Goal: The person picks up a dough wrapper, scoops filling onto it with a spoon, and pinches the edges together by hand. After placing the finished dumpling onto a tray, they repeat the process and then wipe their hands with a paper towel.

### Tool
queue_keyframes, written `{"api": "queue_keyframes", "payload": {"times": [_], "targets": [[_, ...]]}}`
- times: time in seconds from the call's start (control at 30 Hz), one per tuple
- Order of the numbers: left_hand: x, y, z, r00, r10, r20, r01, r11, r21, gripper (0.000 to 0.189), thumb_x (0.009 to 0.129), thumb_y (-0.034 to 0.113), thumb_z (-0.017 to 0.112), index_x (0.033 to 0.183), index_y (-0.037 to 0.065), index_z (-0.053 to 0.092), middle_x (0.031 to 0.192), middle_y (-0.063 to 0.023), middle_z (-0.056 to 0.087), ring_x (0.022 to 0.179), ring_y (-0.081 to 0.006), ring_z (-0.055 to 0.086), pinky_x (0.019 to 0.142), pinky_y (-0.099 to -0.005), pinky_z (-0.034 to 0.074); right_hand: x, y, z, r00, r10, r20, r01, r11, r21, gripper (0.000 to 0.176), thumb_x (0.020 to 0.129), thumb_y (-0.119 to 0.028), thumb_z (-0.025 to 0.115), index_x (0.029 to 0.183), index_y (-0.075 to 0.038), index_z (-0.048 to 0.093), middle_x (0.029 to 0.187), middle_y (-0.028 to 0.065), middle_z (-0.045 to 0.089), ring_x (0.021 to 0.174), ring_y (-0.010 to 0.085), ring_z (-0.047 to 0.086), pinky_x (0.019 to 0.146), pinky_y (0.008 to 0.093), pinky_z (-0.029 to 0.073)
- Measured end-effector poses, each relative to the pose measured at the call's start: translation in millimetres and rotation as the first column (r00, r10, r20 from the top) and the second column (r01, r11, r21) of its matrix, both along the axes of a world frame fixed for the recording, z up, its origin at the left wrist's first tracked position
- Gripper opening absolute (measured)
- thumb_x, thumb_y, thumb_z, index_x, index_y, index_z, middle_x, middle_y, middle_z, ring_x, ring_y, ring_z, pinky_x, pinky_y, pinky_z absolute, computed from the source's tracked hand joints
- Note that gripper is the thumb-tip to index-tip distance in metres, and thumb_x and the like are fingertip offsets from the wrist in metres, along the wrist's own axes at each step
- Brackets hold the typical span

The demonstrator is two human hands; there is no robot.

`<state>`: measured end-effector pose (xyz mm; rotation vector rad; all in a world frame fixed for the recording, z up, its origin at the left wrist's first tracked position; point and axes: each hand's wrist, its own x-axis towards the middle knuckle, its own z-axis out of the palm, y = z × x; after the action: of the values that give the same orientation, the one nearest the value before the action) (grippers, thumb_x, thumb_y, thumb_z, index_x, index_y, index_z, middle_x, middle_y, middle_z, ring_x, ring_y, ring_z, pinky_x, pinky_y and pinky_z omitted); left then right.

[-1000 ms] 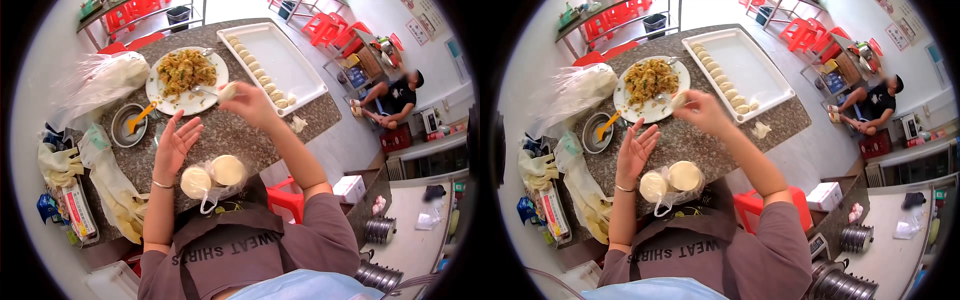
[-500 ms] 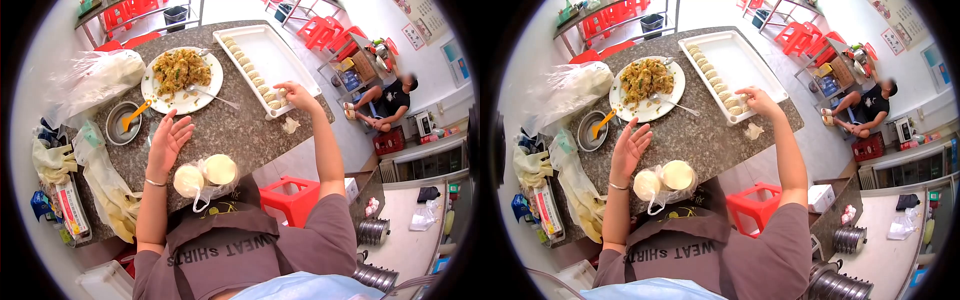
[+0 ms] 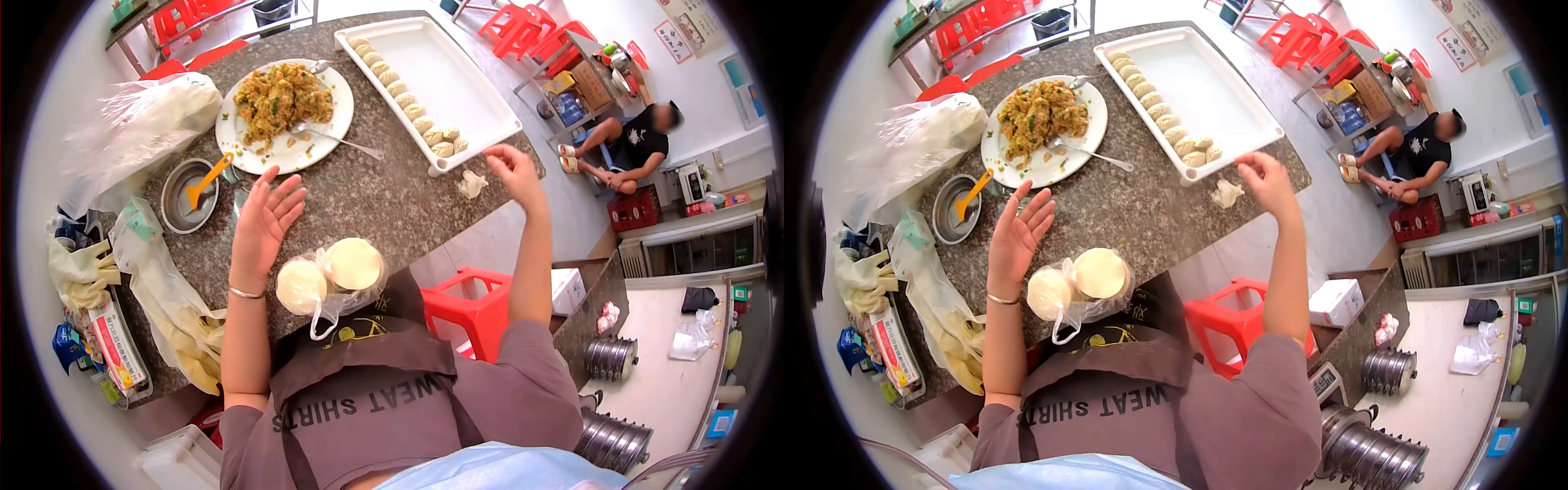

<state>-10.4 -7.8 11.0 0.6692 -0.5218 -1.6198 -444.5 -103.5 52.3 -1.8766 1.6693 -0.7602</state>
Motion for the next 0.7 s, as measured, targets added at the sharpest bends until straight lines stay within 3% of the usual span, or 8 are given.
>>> {"api": "queue_keyframes", "payload": {"times": [0.07, 0.1, 0.2, 0.3, 0.37, 0.43, 0.5, 0.7], "targets": [[-4, 0, 4, 0.999, -0.035, -0.013, 0.035, 0.999, 0.003, 0.051, 0.101, 0.031, 0.045, 0.143, 0.004, 0.032, 0.133, -0.0214, 0.051, 0.118, -0.0274, 0.057, 0.097, -0.0370, 0.050, 5, 27, -29, 0.999, -0.029, -0.026, 0.024, 0.987, -0.159, 0.023, 0.081, -0.015, 0.072, 0.101, -0.004, 0.071, 0.094, 0.0080, 0.065, 0.077, 0.0162, 0.062, 0.069, 0.0309, 0.051], [-6, 0, 4, 0.998, -0.058, -0.022, 0.058, 0.998, -0.006, 0.051, 0.102, 0.032, 0.043, 0.144, 0.004, 0.031, 0.136, -0.0222, 0.049, 0.120, -0.0280, 0.055, 0.099, -0.0376, 0.049, 15, 40, -48, 0.978, -0.011, -0.209, -0.043, 0.966, -0.255, 0.021, 0.082, -0.013, 0.072, 0.101, -0.005, 0.071, 0.092, 0.0076, 0.064, 0.077, 0.0154, 0.062, 0.069, 0.0306, 0.050], [-10, -2, 2, 0.989, -0.144, -0.042, 0.141, 0.988, -0.066, 0.062, 0.101, 0.047, 0.037, 0.147, 0.005, 0.028, 0.143, -0.0239, 0.042, 0.129, -0.0320, 0.047, 0.106, -0.0424, 0.041, 47, 63, -62, 0.991, 0.024, -0.133, -0.059, 0.962, -0.266, 0.022, 0.083, -0.009, 0.070, 0.104, -0.006, 0.072, 0.095, 0.0081, 0.063, 0.078, 0.0158, 0.061, 0.070, 0.0294, 0.050], [-7, 1, 1, 0.971, -0.237, -0.034, 0.232, 0.965, -0.121, 0.077, 0.097, 0.062, 0.031, 0.149, 0.006, 0.025, 0.146, -0.0246, 0.038, 0.130, -0.0345, 0.045, 0.108, -0.0458, 0.037, 105, 66, -42, 0.963, 0.201, 0.178, -0.189, 0.978, -0.086, 0.023, 0.084, -0.003, 0.067, 0.107, -0.006, 0.071, 0.097, 0.0086, 0.061, 0.080, 0.0170, 0.061, 0.071, 0.0286, 0.050], [-7, 5, 3, 0.972, -0.234, -0.033, 0.229, 0.967, -0.113, 0.081, 0.096, 0.065, 0.031, 0.150, 0.006, 0.023, 0.146, -0.0242, 0.039, 0.130, -0.0341, 0.045, 0.108, -0.0455, 0.036, 159, 64, -28, 0.911, 0.288, 0.296, -0.203, 0.936, -0.287, 0.025, 0.085, 0.000, 0.065, 0.109, -0.006, 0.071, 0.099, 0.0081, 0.060, 0.081, 0.0171, 0.061, 0.071, 0.0277, 0.050], [-10, 4, 5, 0.965, -0.259, -0.035, 0.253, 0.959, -0.125, 0.084, 0.094, 0.068, 0.030, 0.151, 0.006, 0.021, 0.145, -0.0239, 0.039, 0.129, -0.0336, 0.046, 0.108, -0.0452, 0.036, 208, 62, -13, 0.916, 0.331, 0.225, -0.237, 0.901, -0.364, 0.027, 0.084, 0.002, 0.063, 0.110, -0.005, 0.069, 0.101, 0.0099, 0.060, 0.083, 0.0197, 0.062, 0.072, 0.0299, 0.051], [-8, 7, 6, 0.947, -0.305, -0.098, 0.287, 0.945, -0.158, 0.089, 0.092, 0.071, 0.029, 0.151, 0.006, 0.019, 0.144, -0.0225, 0.041, 0.128, -0.0334, 0.047, 0.108, -0.0452, 0.036, 238, 53, -17, 0.808, 0.587, 0.045, -0.517, 0.744, -0.423, 0.029, 0.083, 0.002, 0.062, 0.110, -0.005, 0.067, 0.103, 0.0122, 0.060, 0.084, 0.0247, 0.064, 0.072, 0.0337, 0.053], [-5, 10, -3, 0.950, -0.301, 0.080, 0.311, 0.936, -0.165, 0.093, 0.090, 0.070, 0.038, 0.154, 0.013, 0.003, 0.138, -0.0175, 0.049, 0.128, -0.0330, 0.048, 0.109, -0.0458, 0.034, 237, 40, -15, 0.799, 0.601, -0.027, -0.572, 0.744, -0.345, 0.021, 0.084, -0.003, 0.062, 0.104, -0.004, 0.066, 0.099, 0.0123, 0.062, 0.080, 0.0299, 0.066, 0.070, 0.0372, 0.054]]}}
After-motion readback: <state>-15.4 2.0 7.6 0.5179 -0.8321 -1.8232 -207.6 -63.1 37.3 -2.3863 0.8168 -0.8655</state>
